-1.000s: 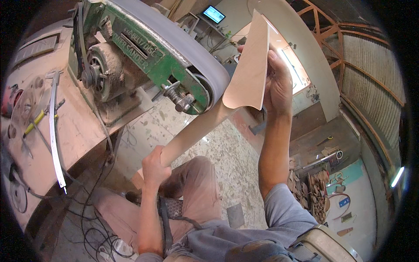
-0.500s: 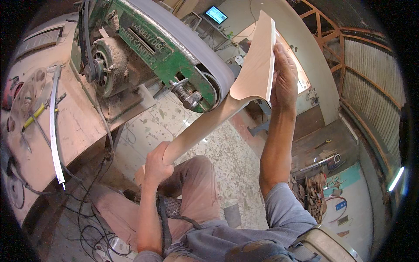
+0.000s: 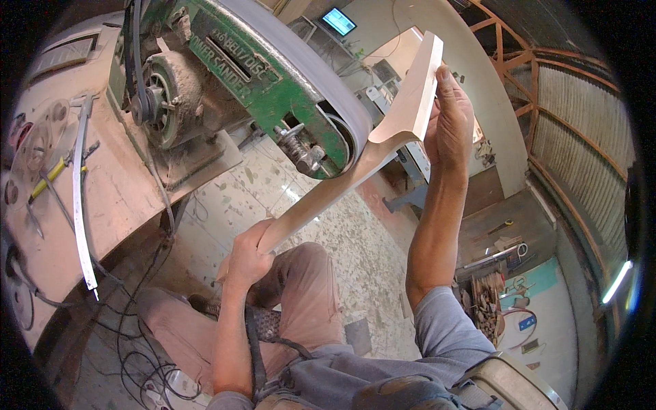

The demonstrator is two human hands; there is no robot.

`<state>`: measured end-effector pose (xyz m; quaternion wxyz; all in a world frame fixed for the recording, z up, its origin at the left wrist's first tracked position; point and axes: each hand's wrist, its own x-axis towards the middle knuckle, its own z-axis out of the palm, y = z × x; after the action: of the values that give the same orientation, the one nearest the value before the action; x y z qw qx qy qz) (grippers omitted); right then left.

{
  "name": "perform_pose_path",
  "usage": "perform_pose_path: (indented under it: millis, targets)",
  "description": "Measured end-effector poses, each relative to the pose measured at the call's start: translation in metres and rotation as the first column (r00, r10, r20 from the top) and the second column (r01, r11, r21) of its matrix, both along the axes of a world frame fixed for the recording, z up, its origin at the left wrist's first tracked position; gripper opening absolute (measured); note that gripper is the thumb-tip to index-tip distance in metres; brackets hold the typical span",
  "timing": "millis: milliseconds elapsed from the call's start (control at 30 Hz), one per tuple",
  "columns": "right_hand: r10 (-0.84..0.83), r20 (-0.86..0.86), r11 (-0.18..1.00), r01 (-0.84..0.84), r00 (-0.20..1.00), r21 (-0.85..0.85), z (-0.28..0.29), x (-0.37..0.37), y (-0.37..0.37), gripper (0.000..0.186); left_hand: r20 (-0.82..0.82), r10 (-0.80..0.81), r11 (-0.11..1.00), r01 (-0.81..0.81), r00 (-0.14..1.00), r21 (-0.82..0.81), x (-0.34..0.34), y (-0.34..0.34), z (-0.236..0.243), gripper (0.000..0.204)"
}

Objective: The person holds a wooden guitar neck with both hands and presses the back of it against a running belt sander to smooth the surface, turning the neck to work on different sides.

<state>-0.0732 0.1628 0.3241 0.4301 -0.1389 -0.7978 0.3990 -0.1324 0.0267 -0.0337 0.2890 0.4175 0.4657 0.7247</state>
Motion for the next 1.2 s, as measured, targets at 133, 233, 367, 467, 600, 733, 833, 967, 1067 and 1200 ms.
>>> perform_pose_path:
  millis: [133,233,367,467,600,733,833,967,1067,1200]
  targets:
    - [-0.083,-0.017,0.996,0.084,0.996,0.01,0.0,-0.002,-0.003,0.052,0.014,-0.034,0.999,0.034,0.999,0.008,0.001,0.003,0.0,0.047]
    - [-0.113,-0.031,0.993,0.114,0.993,0.016,0.0,-0.004,-0.003,0.049,-0.02,-0.044,0.998,0.045,0.999,0.032,0.003,0.008,-0.006,0.053]
    - [-0.157,-0.035,0.986,0.159,0.987,0.054,0.001,-0.005,-0.005,0.05,-0.011,-0.099,0.995,0.1,0.995,0.015,0.006,0.01,-0.006,0.057]
    - [-0.202,-0.024,0.976,0.204,0.979,0.082,0.003,-0.004,-0.005,0.054,-0.003,-0.13,0.991,0.13,0.992,0.013,0.008,0.011,-0.007,0.06]
    - [-0.289,0.024,0.95,0.283,0.957,0.133,0.009,0.002,0.002,0.045,0.024,-0.197,0.98,0.196,0.98,0.04,0.011,0.015,-0.007,0.062]
    - [-0.29,0.022,0.95,0.285,0.957,0.131,0.007,0.002,0.007,0.043,0.096,-0.247,0.969,0.245,0.964,0.033,0.01,0.013,-0.002,0.054]
    - [-0.214,-0.003,0.973,0.214,0.977,0.088,0.007,-0.003,-0.001,0.045,0.035,-0.187,0.982,0.188,0.982,-0.018,0.012,0.013,0.0,0.05]
    - [-0.045,0.001,0.999,0.045,0.999,-0.017,0.006,-0.005,-0.01,0.043,-0.088,0.089,0.996,-0.088,0.992,0.016,0.017,0.01,-0.002,0.041]
    - [0.008,0.035,0.998,-0.006,0.999,-0.059,0.009,0.003,-0.006,0.042,-0.064,0.121,0.992,-0.123,0.991,-0.031,0.018,0.002,0.005,0.034]
    - [0.026,0.068,0.998,-0.023,0.997,-0.057,0.005,0.002,-0.007,0.049,-0.082,0.232,0.973,-0.231,0.969,0.026,0.024,0.007,-0.003,0.035]
